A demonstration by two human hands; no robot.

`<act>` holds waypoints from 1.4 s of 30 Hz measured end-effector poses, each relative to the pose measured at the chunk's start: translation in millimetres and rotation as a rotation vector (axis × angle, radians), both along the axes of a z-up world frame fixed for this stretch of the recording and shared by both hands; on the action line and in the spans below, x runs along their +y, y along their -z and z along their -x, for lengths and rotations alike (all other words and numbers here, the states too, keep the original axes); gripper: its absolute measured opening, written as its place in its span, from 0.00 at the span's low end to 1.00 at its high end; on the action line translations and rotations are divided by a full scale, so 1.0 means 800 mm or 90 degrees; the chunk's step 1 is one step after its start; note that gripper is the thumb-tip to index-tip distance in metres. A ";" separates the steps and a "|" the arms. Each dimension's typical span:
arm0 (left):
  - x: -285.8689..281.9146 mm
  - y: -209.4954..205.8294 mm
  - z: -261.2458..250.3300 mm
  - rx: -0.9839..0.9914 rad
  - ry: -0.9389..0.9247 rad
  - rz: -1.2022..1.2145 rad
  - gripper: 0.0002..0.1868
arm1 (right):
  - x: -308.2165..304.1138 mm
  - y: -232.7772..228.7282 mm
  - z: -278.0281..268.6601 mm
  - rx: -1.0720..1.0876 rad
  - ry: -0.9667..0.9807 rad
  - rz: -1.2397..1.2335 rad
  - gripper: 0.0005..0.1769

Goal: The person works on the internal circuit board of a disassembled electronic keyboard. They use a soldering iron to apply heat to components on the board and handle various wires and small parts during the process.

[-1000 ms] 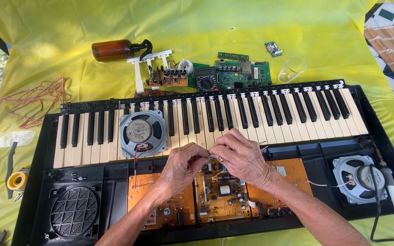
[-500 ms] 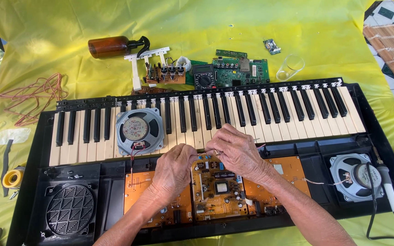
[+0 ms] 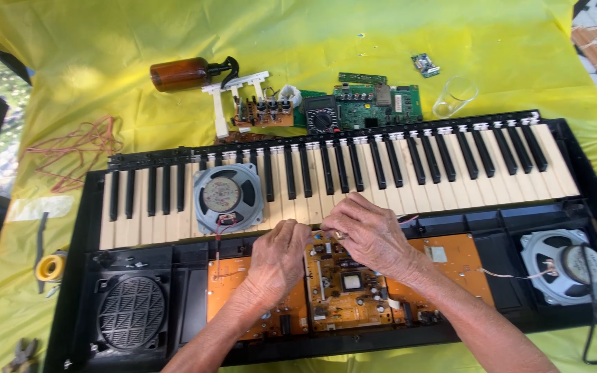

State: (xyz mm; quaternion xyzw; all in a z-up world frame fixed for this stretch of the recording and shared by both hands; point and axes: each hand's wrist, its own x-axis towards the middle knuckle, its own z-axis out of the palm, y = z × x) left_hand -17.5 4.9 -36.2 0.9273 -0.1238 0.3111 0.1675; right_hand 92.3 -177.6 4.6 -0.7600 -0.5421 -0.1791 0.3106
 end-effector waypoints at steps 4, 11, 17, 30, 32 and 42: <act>0.000 0.020 -0.004 -0.009 -0.035 -0.050 0.09 | -0.003 0.004 0.000 0.018 -0.022 0.001 0.04; -0.011 0.005 0.005 0.005 0.045 0.062 0.07 | -0.019 0.006 -0.008 -0.046 -0.010 0.044 0.03; -0.021 0.032 0.010 0.070 0.027 0.012 0.03 | -0.035 0.053 -0.024 -0.131 0.022 0.140 0.12; -0.032 0.063 0.001 0.174 -0.066 -0.077 0.08 | -0.030 0.045 -0.007 -0.058 0.024 0.150 0.10; -0.033 0.068 0.002 0.181 -0.060 -0.054 0.08 | -0.029 0.046 -0.006 -0.054 0.013 0.133 0.10; -0.018 0.044 0.010 0.222 -0.010 0.066 0.18 | -0.028 0.033 -0.008 -0.036 -0.010 0.083 0.12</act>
